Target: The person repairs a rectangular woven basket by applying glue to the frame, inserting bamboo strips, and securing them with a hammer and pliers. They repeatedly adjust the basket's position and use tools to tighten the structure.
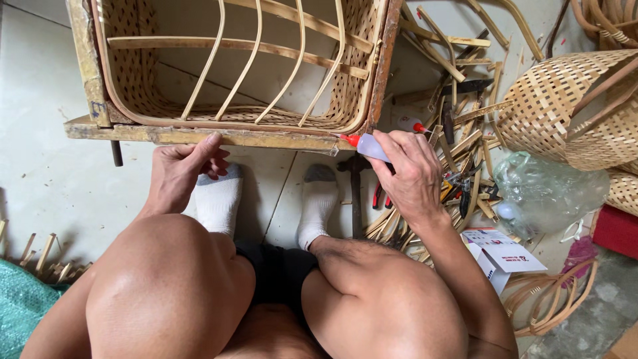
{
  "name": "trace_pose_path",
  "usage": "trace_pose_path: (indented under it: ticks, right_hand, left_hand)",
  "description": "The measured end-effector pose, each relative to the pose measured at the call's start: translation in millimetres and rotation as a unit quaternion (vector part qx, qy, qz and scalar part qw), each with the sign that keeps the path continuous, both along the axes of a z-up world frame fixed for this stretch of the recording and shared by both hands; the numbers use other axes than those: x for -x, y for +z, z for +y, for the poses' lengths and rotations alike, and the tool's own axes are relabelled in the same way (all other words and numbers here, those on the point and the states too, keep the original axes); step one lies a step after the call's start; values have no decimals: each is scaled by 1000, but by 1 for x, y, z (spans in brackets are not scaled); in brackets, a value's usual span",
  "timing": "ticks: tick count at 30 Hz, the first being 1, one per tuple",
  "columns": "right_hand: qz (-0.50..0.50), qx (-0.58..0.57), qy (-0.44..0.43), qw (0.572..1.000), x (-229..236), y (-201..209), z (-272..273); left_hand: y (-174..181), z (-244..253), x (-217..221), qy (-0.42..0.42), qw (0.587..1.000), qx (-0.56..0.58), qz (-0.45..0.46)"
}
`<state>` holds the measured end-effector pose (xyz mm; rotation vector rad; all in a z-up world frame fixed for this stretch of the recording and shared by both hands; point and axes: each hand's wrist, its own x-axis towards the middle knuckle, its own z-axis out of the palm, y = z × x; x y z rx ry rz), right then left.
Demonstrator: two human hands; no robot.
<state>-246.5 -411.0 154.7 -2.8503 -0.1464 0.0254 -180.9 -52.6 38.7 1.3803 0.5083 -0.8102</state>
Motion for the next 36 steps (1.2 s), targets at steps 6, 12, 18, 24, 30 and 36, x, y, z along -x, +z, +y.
trace_pose_path:
  ticks: [6,12,18,24,30,36]
  right_hand:
    - [-9,35,35,999,-3,-3,0]
    - [9,33,26,999,-6,11,0]
    - [2,-10,46,999,-20,6,30]
    - [7,9,71,997,-30,1,38]
    - [1,40,90,995,-32,8,38]
    - [4,4,93,996,-40,10,51]
  left_hand:
    - [-1,1,0,19,1000,10,13]
    - [1,-1,1,42,999,5,9]
    - [-4,-2,3,38,999,-10,-22]
    - [-8,-4,5,39,998,-18,-38]
    - [-8,-4,5,32,998,-42,-19]
    - [-9,-4,6,32,997,-61,-20]
